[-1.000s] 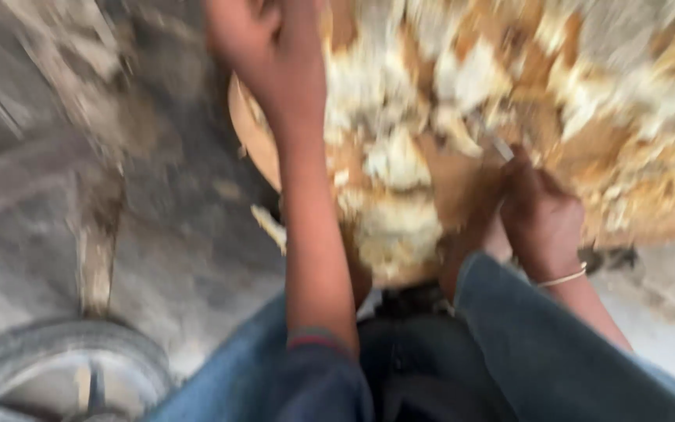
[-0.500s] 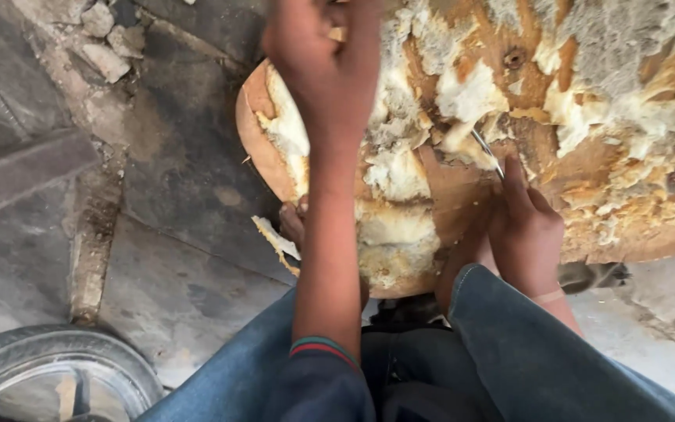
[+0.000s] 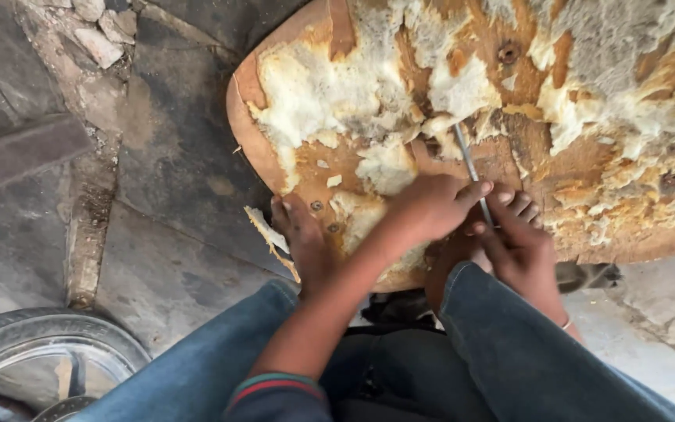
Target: Stripping old foam from a motorcycle seat base using a metal scraper.
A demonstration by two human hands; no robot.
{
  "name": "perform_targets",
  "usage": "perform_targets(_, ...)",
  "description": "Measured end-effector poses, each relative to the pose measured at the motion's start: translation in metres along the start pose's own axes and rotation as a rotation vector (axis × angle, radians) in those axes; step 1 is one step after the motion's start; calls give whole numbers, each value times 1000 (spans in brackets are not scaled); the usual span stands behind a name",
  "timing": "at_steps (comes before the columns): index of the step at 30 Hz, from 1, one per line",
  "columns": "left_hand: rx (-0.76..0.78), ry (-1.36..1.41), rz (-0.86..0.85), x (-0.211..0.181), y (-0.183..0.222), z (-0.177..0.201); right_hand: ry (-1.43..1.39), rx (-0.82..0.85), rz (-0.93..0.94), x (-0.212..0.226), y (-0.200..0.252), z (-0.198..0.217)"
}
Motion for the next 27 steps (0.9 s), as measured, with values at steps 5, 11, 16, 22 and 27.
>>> perform_targets(5, -181, 1002, -325, 9, -29, -71, -67, -22, -158, -15, 15, -12)
perform_targets(11, -9, 1604, -474, -4, -35, -83, -119, -121, -60, -22, 11, -13)
perform_targets(16, -92, 1599, -381, -22, -32, -26, 416, -4, 9, -63, -14, -17)
perform_targets(22, -209, 1479, -304, -15, -34, -33, 299, -119, 342, -59, -6, -19)
perform_targets(27, -350, 1334, -340, -10, -45, 8, 438, -70, 47, -79, -37, -36)
Point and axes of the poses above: each hand's wrist, its own y-axis away from the middle knuckle, its own z-axis out of the back of the hand, x = y × z, the point moved 3 cm from there along -y, towards the middle knuckle, and after that the axes turned 14 degrees about z, right-handed, at the moved point
